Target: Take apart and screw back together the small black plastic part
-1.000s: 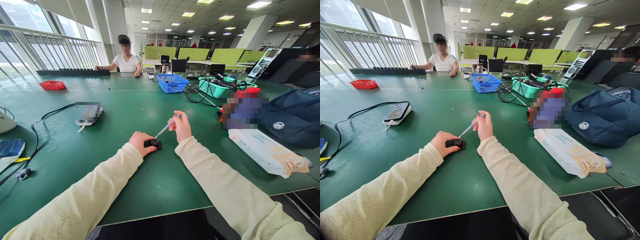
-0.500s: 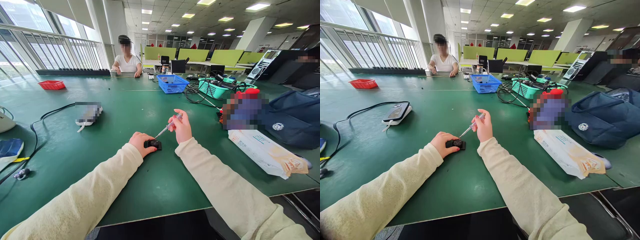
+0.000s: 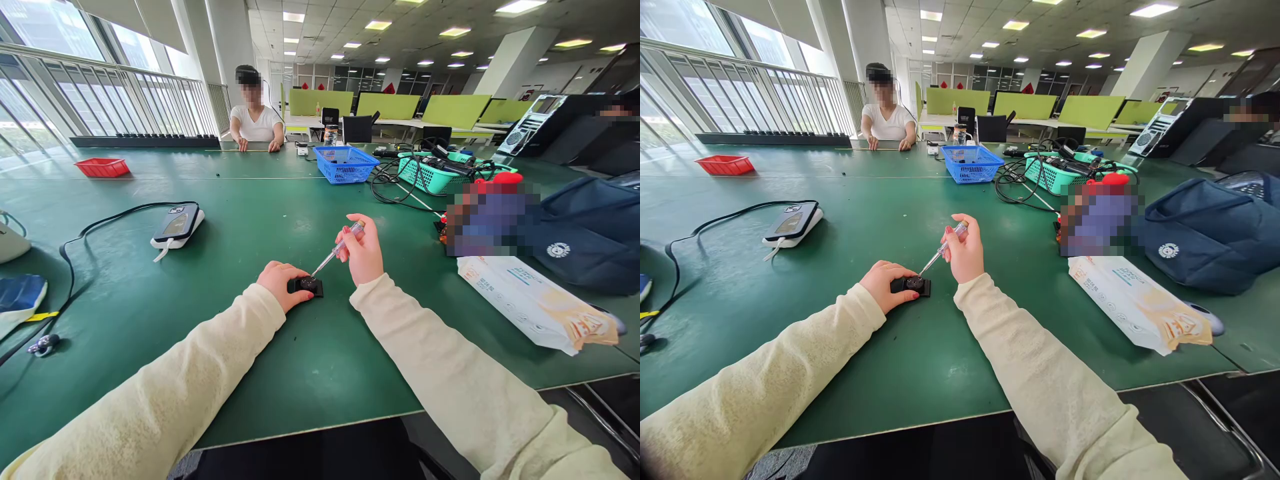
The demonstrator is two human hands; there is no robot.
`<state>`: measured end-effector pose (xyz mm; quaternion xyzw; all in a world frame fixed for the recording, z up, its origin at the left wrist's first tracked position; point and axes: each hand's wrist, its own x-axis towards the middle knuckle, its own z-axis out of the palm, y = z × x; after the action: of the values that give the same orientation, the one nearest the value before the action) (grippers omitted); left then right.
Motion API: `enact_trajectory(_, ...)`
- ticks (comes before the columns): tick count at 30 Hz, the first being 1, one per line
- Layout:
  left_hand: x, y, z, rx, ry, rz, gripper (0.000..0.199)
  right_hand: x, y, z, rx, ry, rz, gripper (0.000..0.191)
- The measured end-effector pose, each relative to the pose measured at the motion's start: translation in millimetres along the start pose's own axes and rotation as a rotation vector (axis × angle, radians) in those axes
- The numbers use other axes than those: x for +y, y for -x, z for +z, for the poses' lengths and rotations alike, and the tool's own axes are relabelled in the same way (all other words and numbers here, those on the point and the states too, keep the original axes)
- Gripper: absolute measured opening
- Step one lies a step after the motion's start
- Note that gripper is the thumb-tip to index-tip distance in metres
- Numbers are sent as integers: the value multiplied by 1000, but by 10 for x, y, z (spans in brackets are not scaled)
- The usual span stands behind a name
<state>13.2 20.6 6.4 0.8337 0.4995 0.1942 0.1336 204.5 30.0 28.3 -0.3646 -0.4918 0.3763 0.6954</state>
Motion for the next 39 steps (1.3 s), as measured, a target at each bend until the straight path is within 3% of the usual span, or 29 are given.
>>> enact_trajectory(16, -22, -6, 15, -8, 3, 3, 38, -16, 34, 11, -48, 68, -84, 40)
enact_trajectory(27, -4, -13, 10, -23, -17, -9, 41, -50, 109, 71, -84, 230, -233, 35)
enact_trajectory(31, 38, -13, -17, -21, -21, -19, 43, 47, 95, 70, -116, 230, -175, 35)
enact_trajectory(39, 40, 3, -12, 1, 28, -23, 38, 24, -11, 11, 112, -23, -82, 34)
